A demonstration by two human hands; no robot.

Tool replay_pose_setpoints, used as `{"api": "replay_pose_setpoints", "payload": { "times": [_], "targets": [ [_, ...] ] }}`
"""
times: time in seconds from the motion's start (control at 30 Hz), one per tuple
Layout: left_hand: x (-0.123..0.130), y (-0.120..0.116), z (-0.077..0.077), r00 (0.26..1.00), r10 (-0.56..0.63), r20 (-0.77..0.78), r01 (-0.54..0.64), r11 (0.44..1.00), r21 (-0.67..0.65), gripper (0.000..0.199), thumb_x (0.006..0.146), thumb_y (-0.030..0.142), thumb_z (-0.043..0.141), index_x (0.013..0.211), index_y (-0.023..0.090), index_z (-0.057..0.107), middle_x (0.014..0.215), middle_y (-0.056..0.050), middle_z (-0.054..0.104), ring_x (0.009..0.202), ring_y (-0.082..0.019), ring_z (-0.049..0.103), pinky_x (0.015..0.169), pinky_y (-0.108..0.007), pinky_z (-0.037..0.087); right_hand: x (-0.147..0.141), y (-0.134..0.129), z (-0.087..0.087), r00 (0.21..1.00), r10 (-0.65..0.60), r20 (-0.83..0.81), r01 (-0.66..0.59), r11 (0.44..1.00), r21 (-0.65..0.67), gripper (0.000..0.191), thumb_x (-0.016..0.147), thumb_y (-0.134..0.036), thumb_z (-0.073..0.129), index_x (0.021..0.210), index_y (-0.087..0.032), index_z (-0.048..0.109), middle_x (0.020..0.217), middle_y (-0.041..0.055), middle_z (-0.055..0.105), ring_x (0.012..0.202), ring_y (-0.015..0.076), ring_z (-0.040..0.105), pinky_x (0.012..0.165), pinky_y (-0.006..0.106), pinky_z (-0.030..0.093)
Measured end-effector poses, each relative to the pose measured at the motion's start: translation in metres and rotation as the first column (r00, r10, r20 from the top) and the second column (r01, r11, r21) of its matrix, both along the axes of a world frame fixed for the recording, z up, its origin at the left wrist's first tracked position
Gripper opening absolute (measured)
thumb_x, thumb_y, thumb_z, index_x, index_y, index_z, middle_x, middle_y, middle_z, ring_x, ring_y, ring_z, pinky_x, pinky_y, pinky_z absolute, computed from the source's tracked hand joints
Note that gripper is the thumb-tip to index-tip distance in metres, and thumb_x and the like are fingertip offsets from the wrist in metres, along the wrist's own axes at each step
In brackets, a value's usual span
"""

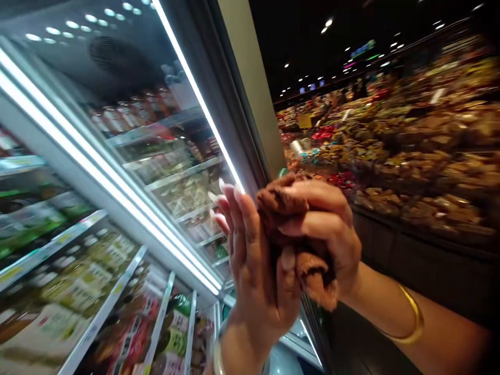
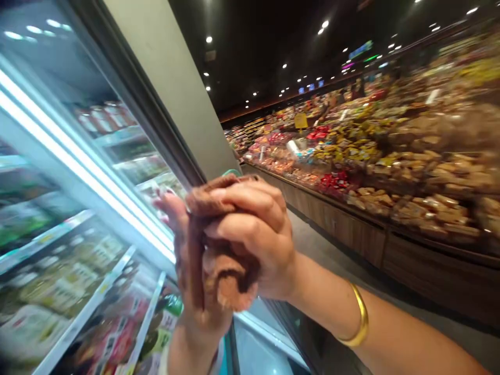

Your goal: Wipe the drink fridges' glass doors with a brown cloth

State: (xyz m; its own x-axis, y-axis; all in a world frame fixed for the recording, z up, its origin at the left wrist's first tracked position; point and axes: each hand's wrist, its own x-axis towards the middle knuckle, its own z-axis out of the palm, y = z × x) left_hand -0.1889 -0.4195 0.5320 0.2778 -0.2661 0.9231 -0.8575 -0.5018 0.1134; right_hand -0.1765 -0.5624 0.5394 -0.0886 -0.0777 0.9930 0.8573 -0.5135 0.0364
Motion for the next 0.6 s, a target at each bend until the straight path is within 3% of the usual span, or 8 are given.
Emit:
{"api": "replay_pose_setpoints", "payload": {
  "times": [0.07,0.1,0.17,0.27,0.33,0.4,0.5,0.6],
  "targets": [
    [-0.008,-0.003,0.015,0.996,0.093,-0.010,-0.093,0.996,-0.012,0.072,0.108,0.039,0.036,0.169,0.029,-0.001,0.179,0.005,-0.001,0.166,-0.028,0.000,0.138,-0.051,0.003,0.005,0.001,0.015,0.988,0.155,-0.013,-0.155,0.988,0.022,0.016,0.095,-0.037,0.064,0.107,-0.027,0.063,0.125,0.0047,0.066,0.125,0.0232,0.062,0.113,0.049,0.052],
    [-0.013,-0.005,0.016,0.991,0.132,-0.016,-0.132,0.991,0.004,0.073,0.109,0.041,0.036,0.169,0.029,-0.002,0.179,0.004,0.001,0.166,-0.028,0.001,0.138,-0.051,0.005,0.005,0.002,0.012,0.971,0.236,-0.044,-0.234,0.971,0.054,0.018,0.095,-0.039,0.062,0.109,-0.027,0.063,0.128,0.0057,0.065,0.128,0.0255,0.061,0.114,0.052,0.051],
    [-0.022,-0.010,0.005,0.978,0.209,-0.022,-0.206,0.976,0.072,0.076,0.108,0.042,0.039,0.170,0.026,-0.002,0.179,0.001,0.000,0.166,-0.025,0.000,0.138,-0.047,0.007,0.002,0.004,-0.013,0.918,0.374,-0.128,-0.355,0.923,0.150,0.021,0.096,-0.039,0.059,0.113,-0.028,0.062,0.136,0.0066,0.063,0.134,0.0280,0.059,0.116,0.056,0.049],
    [-0.032,-0.012,-0.021,0.943,0.331,-0.030,-0.322,0.932,0.168,0.076,0.108,0.041,0.041,0.170,0.021,0.001,0.178,-0.001,-0.010,0.165,-0.022,-0.004,0.136,-0.039,0.010,-0.005,0.006,-0.060,0.835,0.490,-0.252,-0.410,0.858,0.311,0.022,0.096,-0.039,0.059,0.115,-0.028,0.061,0.140,0.0075,0.059,0.134,0.0262,0.060,0.108,0.049,0.056],
    [-0.037,-0.008,-0.027,0.936,0.348,-0.041,-0.336,0.925,0.175,0.075,0.108,0.041,0.040,0.170,0.023,0.000,0.178,-0.001,-0.013,0.165,-0.022,-0.007,0.136,-0.041,0.010,-0.010,0.010,-0.068,0.801,0.531,-0.277,-0.434,0.833,0.342,0.024,0.095,-0.043,0.062,0.113,-0.027,0.062,0.137,0.0076,0.060,0.132,0.0256,0.061,0.105,0.045,0.058],
    [-0.040,0.000,-0.021,0.952,0.303,-0.048,-0.294,0.946,0.139,0.074,0.109,0.045,0.037,0.170,0.026,-0.001,0.179,-0.001,-0.008,0.165,-0.024,-0.006,0.136,-0.047,0.009,-0.012,0.016,-0.048,0.803,0.542,-0.247,-0.462,0.829,0.314,0.027,0.092,-0.046,0.067,0.112,-0.028,0.063,0.135,0.0073,0.061,0.133,0.0261,0.060,0.110,0.046,0.055],
    [-0.047,0.014,-0.004,0.972,0.224,-0.068,-0.223,0.974,0.026,0.071,0.109,0.047,0.036,0.170,0.029,0.003,0.180,-0.004,0.007,0.166,-0.027,0.006,0.136,-0.050,0.011,-0.013,0.030,0.011,0.849,0.514,-0.122,-0.474,0.844,0.251,0.031,0.090,-0.047,0.070,0.114,-0.028,0.065,0.134,0.0073,0.062,0.135,0.0273,0.059,0.119,0.050,0.049],
    [-0.061,0.029,0.001,0.976,0.159,-0.148,-0.173,0.981,-0.085,0.065,0.109,0.044,0.037,0.169,0.029,0.017,0.179,-0.004,0.017,0.165,-0.026,0.014,0.136,-0.050,0.014,-0.024,0.046,0.050,0.887,0.461,-0.024,-0.451,0.877,0.163,0.025,0.092,-0.035,0.069,0.115,-0.026,0.063,0.138,0.0078,0.061,0.139,0.0258,0.056,0.125,0.051,0.044]
  ]
}}
